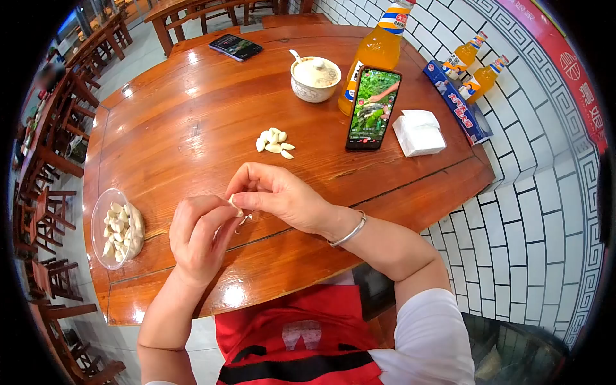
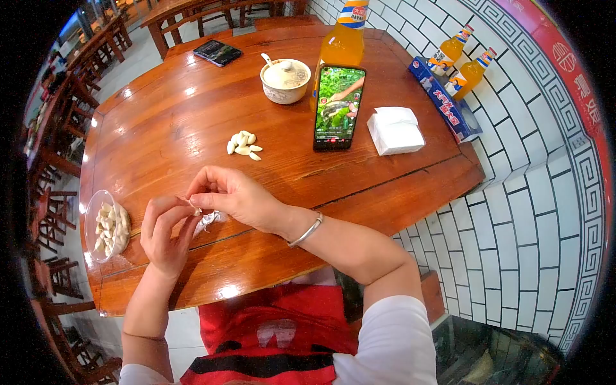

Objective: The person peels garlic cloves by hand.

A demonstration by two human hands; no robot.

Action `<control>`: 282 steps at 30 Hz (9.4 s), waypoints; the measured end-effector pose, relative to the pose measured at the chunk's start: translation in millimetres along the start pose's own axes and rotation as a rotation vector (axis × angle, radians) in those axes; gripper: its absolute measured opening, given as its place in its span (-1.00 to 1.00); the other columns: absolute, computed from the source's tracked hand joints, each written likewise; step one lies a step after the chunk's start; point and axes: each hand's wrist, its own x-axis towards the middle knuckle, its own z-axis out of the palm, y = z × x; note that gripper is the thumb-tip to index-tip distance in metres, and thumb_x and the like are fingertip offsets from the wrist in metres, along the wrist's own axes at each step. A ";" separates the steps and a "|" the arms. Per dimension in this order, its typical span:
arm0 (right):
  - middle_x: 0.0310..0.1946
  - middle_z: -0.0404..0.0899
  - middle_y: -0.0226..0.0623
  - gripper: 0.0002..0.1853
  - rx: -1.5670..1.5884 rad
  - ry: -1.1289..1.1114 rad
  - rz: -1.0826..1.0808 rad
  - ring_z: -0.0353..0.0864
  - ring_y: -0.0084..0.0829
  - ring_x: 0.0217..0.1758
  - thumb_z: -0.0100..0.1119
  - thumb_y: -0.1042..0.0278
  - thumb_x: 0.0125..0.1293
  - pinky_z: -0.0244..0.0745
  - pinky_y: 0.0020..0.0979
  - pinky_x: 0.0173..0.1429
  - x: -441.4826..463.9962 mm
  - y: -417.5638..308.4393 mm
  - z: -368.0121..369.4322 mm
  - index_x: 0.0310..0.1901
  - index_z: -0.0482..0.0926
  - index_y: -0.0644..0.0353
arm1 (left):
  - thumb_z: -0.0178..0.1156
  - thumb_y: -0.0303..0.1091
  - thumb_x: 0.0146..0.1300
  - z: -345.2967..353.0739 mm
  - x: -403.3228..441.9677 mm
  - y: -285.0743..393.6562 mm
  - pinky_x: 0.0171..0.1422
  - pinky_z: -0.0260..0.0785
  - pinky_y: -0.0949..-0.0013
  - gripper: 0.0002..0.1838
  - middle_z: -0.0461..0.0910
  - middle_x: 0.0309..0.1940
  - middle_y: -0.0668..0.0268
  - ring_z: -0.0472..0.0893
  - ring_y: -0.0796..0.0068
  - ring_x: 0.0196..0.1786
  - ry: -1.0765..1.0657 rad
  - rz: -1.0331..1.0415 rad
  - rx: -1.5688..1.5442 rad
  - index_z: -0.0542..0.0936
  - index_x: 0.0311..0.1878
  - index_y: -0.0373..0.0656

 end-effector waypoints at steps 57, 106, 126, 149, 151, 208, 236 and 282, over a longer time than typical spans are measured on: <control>-0.20 0.58 -0.44 -0.85 0.049 -0.026 -0.013 0.52 -0.65 -0.15 0.19 0.34 0.47 0.46 -0.54 -0.03 1.6 6.6 -4.3 -0.05 0.52 0.21 | 0.51 -0.59 -0.15 -2.0 0.6 4.5 -0.32 0.40 0.31 -0.60 0.58 -0.34 0.26 0.59 0.28 -0.34 0.013 0.038 0.033 0.61 -0.19 -0.17; -0.24 0.60 -0.45 -0.86 0.032 -0.007 0.003 0.52 -0.68 -0.20 0.21 0.34 0.47 0.46 -0.58 -0.08 1.2 3.3 -4.2 -0.08 0.51 0.19 | 0.51 -0.60 -0.12 -4.0 -1.1 5.5 -0.31 0.41 0.29 -0.63 0.60 -0.31 0.23 0.59 0.25 -0.33 0.017 -0.009 0.051 0.60 -0.20 -0.18; -0.25 0.60 -0.45 -0.83 0.028 0.004 0.008 0.53 -0.67 -0.22 0.21 0.29 0.47 0.46 -0.58 -0.10 0.7 1.8 -2.9 -0.09 0.51 0.19 | 0.52 -0.59 -0.10 -5.2 0.2 4.3 -0.33 0.41 0.28 -0.62 0.58 -0.35 0.22 0.59 0.24 -0.35 0.008 0.022 0.044 0.58 -0.20 -0.19; -0.29 0.60 -0.46 -0.83 0.012 -0.001 0.006 0.51 -0.69 -0.28 0.20 0.26 0.48 0.45 -0.61 -0.14 0.5 1.7 -3.7 -0.12 0.50 0.16 | 0.47 -0.62 -0.03 -2.9 2.4 4.4 -0.25 0.43 0.29 -0.62 0.63 -0.24 0.13 0.63 0.20 -0.26 -0.003 -0.010 0.034 0.61 -0.11 -0.25; -0.29 0.60 -0.47 -0.83 0.017 -0.002 0.005 0.50 -0.69 -0.28 0.20 0.25 0.48 0.45 -0.61 -0.14 0.6 2.2 -3.8 -0.12 0.50 0.16 | 0.47 -0.62 -0.03 -3.0 2.2 4.3 -0.25 0.43 0.28 -0.62 0.63 -0.24 0.13 0.63 0.20 -0.27 -0.004 -0.012 0.033 0.60 -0.11 -0.25; -0.19 0.65 -0.35 -0.91 -0.081 0.095 0.005 0.58 -0.64 -0.21 0.21 0.49 0.41 0.51 -0.56 -0.11 -1.1 -5.0 2.9 -0.11 0.51 0.22 | 0.48 -0.60 0.06 -2.2 -6.6 -5.0 -0.14 0.51 0.40 -0.76 0.67 -0.30 0.25 0.65 0.44 -0.25 0.099 -0.504 -0.494 0.58 -0.27 -0.24; -0.24 0.69 -0.23 -0.80 -0.791 0.232 -0.571 0.71 -0.38 -0.19 0.45 0.52 0.17 0.58 -0.43 -0.11 -4.1 -2.4 11.7 -0.25 0.59 0.22 | 0.34 -0.64 0.21 -2.0 -7.7 -3.9 -0.02 0.54 0.39 -0.86 0.68 -0.20 0.18 0.68 0.45 -0.11 0.120 -0.638 -0.660 0.60 -0.19 -0.30; -0.16 0.67 -0.25 -0.73 -1.030 0.253 -0.790 0.68 -0.28 -0.18 0.43 0.58 0.13 0.56 -0.37 -0.13 -2.3 -0.7 14.3 -0.17 0.56 0.17 | 0.39 -0.64 0.14 -1.9 -5.4 -4.8 -0.12 0.51 0.42 -0.84 0.65 -0.28 0.23 0.65 0.42 -0.23 0.108 -0.586 -0.512 0.60 -0.26 -0.27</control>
